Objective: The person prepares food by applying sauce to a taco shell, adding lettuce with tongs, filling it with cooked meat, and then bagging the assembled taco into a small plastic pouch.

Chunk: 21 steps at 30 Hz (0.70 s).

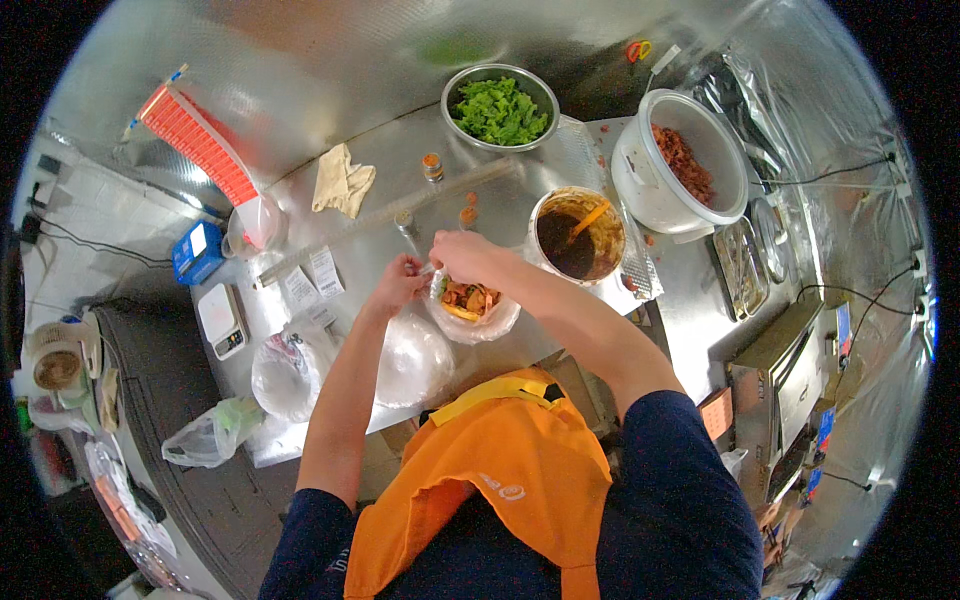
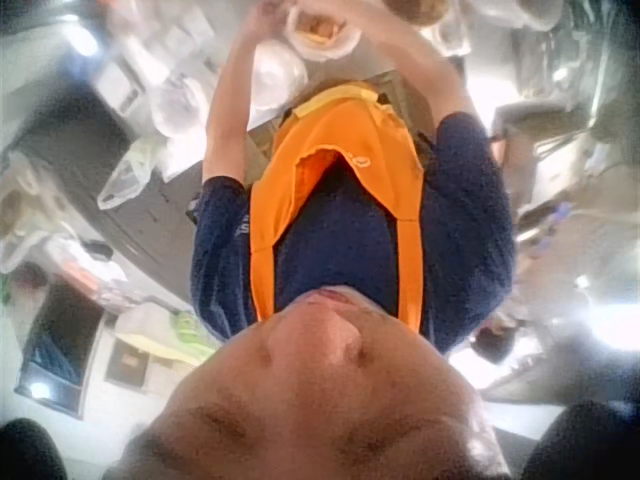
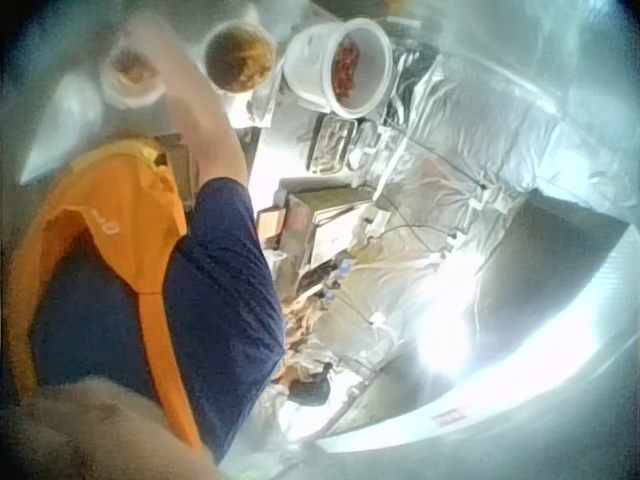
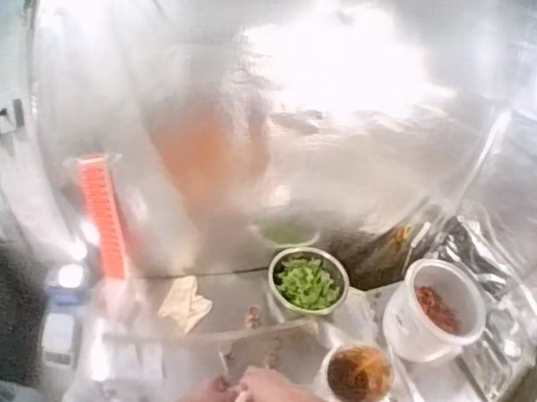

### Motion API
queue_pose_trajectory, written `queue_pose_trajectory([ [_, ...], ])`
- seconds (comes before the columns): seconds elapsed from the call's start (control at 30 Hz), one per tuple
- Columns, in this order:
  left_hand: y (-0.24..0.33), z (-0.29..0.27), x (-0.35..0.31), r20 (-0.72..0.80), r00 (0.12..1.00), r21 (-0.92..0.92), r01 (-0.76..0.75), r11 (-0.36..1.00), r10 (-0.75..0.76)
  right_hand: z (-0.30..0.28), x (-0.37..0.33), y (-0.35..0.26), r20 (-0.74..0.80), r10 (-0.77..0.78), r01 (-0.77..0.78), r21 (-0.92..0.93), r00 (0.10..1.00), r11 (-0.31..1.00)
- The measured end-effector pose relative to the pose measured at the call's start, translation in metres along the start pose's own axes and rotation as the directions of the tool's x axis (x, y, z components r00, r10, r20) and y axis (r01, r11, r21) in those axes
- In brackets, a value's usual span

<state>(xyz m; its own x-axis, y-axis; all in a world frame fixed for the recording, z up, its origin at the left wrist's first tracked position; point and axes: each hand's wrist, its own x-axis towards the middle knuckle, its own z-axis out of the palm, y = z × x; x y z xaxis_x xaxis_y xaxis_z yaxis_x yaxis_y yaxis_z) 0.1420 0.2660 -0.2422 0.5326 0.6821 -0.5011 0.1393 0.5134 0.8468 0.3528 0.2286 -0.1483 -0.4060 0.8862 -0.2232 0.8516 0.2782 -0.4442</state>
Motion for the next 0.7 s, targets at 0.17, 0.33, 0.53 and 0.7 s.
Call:
queue_pose_trajectory([
  [0.17,-0.021,-0.019,-0.004,-0.089,0.995,0.052,-0.046,0.998,0.051,0.005,-0.07,-0.075,-0.05,-0.056,0.04,-0.285,0.997,0.958],
  [0.33,0.031,0.039,-0.076,-0.024,0.818,0.597,-0.449,0.665,0.574,0.045,-0.117,-0.075,-0.268,0.11,-0.195,-0.315,0.957,0.929],
  [0.53,0.015,0.06,-0.102,-0.128,0.963,0.664,-0.093,0.742,0.235,0.05,-0.125,-0.074,-0.459,0.216,-0.215,0.055,0.862,0.975],
  [0.7,0.015,0.054,-0.092,-0.121,0.992,0.383,0.091,0.919,-0.047,0.04,-0.132,-0.079,-0.456,0.246,-0.245,0.061,0.856,0.968],
])
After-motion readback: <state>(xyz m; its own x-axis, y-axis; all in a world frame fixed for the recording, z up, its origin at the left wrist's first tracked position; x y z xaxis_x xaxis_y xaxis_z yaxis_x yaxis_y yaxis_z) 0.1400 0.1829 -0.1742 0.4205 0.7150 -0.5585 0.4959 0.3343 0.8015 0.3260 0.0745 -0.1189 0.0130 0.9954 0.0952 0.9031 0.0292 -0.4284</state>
